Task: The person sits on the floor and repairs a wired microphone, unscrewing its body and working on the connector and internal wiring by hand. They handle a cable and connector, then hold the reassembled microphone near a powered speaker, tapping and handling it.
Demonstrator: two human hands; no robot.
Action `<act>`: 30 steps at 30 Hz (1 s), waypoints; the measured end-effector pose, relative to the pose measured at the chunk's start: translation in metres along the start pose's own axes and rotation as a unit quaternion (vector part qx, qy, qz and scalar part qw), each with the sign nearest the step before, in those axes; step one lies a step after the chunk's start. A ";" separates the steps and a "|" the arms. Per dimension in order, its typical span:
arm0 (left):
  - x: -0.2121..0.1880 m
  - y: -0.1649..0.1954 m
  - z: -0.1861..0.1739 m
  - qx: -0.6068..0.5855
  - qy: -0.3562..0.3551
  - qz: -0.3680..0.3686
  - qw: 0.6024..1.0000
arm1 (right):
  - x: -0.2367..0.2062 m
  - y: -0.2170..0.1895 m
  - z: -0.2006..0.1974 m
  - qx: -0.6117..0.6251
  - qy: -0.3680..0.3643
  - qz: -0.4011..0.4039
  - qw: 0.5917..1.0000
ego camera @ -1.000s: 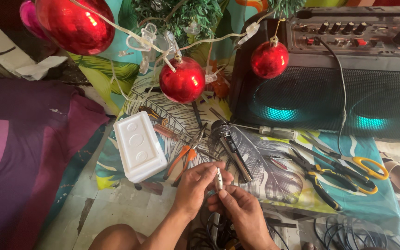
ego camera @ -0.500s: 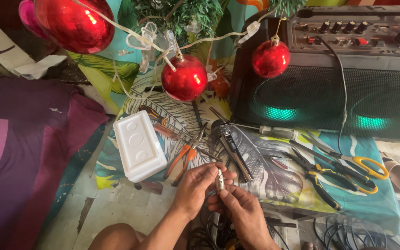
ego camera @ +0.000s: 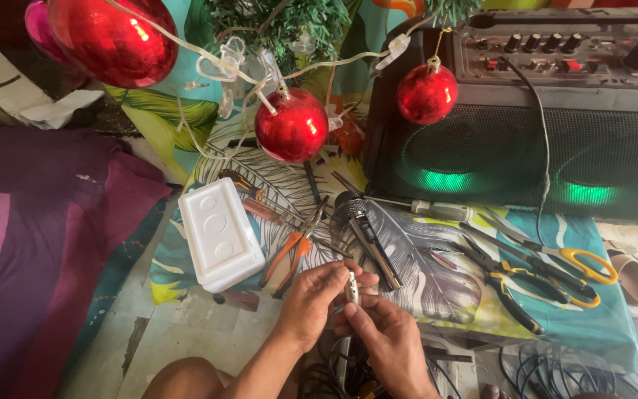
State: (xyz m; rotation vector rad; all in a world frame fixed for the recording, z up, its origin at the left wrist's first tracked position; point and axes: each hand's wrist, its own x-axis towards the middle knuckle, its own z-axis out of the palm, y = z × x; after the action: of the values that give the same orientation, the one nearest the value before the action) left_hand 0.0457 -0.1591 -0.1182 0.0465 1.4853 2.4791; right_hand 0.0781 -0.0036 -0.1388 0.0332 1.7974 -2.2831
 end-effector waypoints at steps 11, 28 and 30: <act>-0.002 0.003 0.001 -0.012 0.013 -0.029 0.999 | -0.002 -0.003 -0.001 0.035 -0.008 0.005 0.999; -0.009 0.010 -0.010 -0.005 0.009 -0.011 1.000 | -0.005 0.001 0.011 0.057 -0.019 0.027 0.998; -0.010 0.011 -0.012 -0.010 0.006 -0.018 1.000 | -0.005 0.003 0.013 0.060 -0.020 0.018 0.998</act>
State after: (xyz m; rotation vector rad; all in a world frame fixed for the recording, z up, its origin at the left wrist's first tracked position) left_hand 0.0516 -0.1763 -0.1136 0.0006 1.4523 2.4709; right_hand 0.0852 -0.0154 -0.1376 0.0404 1.6252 -2.3459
